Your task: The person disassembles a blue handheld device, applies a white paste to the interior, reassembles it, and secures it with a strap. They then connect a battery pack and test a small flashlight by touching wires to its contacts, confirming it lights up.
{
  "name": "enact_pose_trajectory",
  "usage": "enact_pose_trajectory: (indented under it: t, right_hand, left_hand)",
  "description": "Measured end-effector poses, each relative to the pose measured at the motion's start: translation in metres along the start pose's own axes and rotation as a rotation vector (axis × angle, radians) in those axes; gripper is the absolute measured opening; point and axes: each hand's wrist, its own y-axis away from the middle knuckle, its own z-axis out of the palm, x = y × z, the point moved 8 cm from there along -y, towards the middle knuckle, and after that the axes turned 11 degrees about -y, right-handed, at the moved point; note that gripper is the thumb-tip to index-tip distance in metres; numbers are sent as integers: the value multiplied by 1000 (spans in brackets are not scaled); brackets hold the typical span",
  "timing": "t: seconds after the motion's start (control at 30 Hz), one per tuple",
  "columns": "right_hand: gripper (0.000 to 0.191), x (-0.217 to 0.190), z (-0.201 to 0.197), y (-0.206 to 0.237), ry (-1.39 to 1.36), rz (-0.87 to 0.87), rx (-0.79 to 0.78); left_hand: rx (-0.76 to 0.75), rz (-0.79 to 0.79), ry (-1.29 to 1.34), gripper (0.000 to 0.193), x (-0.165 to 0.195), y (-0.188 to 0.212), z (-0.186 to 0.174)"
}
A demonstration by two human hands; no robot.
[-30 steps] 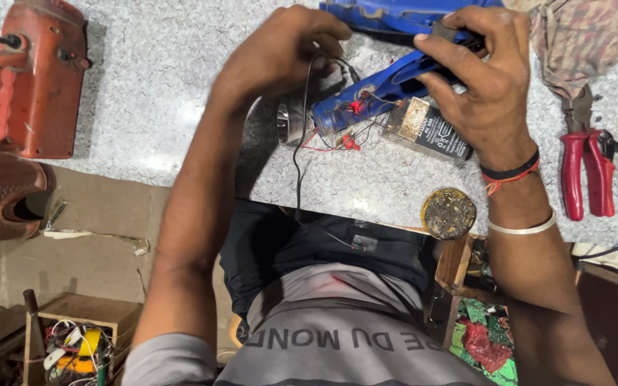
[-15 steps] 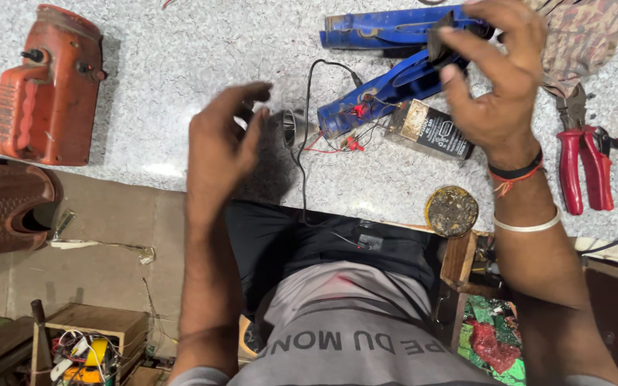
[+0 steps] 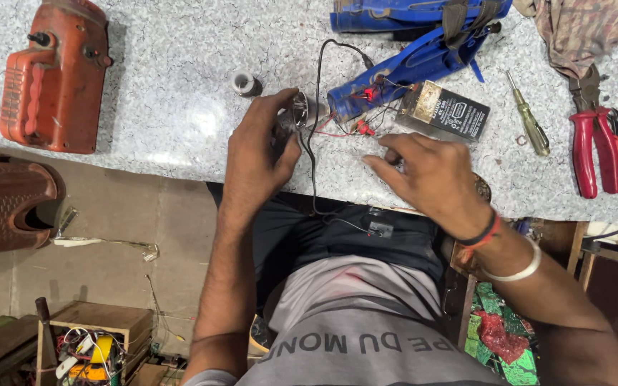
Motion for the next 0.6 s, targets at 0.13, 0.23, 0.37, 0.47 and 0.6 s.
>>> enact_pose_trajectory:
  t: [0.13, 0.23, 0.37, 0.47, 0.6]
  right_hand:
    - [34, -1, 13, -7, 75, 63, 73]
    - [32, 1, 17, -13, 98, 62, 100]
    - [31, 10, 21, -18, 98, 100, 82]
    - [26, 13, 24, -20, 62, 109, 53]
    - [20, 9, 17, -15, -80, 71, 56]
  left_hand:
    - [118, 149, -18, 70, 14, 3, -2]
    - [23, 129, 18, 77, 11, -2, 6]
    - [1, 136, -20, 75, 10, -5, 8]
    - [-5, 98, 3, 74, 6, -3, 8]
    - [138, 168, 2, 67, 14, 6, -4]
